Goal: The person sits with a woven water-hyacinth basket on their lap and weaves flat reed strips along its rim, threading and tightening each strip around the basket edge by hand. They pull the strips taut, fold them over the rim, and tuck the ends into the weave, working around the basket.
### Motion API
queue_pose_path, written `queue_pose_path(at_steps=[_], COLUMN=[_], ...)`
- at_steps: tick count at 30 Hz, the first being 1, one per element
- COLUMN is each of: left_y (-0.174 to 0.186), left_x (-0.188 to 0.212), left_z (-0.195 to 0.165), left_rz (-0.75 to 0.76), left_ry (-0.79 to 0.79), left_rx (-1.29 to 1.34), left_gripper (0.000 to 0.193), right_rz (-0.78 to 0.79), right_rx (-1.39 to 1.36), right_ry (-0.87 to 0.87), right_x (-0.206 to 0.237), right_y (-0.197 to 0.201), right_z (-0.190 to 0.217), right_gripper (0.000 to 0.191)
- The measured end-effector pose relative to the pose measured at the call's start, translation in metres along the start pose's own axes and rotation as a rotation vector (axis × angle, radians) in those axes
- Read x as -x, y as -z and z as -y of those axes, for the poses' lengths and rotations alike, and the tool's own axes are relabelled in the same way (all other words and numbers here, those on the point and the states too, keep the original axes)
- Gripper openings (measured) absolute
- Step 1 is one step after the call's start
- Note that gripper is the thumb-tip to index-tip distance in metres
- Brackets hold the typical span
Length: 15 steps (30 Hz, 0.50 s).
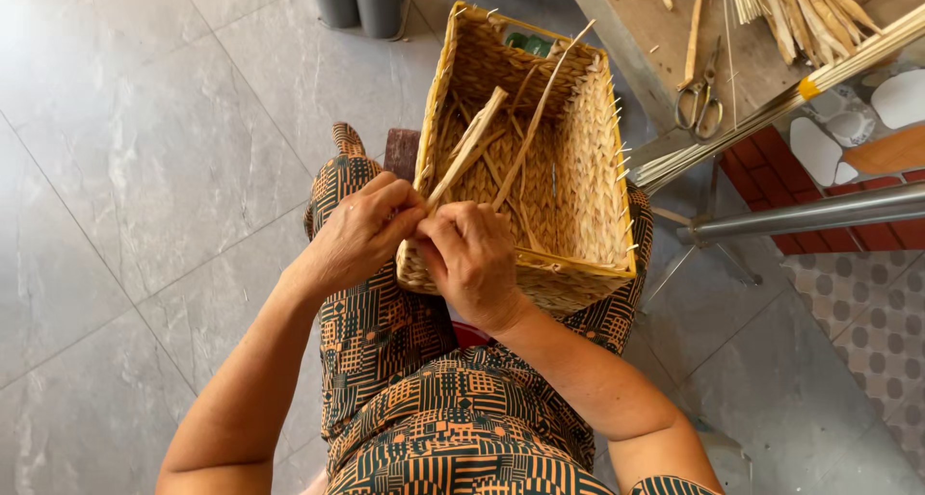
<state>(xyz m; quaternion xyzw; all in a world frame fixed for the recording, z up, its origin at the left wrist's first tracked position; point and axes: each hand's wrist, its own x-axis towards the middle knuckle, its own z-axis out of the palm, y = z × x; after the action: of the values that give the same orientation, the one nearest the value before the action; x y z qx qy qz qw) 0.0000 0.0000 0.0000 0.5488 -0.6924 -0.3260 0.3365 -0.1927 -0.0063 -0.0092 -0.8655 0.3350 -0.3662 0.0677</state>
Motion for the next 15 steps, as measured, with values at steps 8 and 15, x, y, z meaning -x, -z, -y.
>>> queue_pose_path(at_steps=[8,15], left_y=[-0.016,-0.023], left_x=[-0.005,-0.016], left_z=[-0.007,0.002], left_rz=[0.005,-0.01], left_ry=[0.031,0.033], left_rx=[0.035,0.021], left_gripper=[0.022,0.018], right_rz=[-0.036,0.72], right_rx=[-0.135,-1.376], right_ry=[0.169,0.543], right_x=[0.006,0.036], right_y=[0.02,0.104], right_z=[-0.012,-0.007], right_gripper=[0.02,0.009])
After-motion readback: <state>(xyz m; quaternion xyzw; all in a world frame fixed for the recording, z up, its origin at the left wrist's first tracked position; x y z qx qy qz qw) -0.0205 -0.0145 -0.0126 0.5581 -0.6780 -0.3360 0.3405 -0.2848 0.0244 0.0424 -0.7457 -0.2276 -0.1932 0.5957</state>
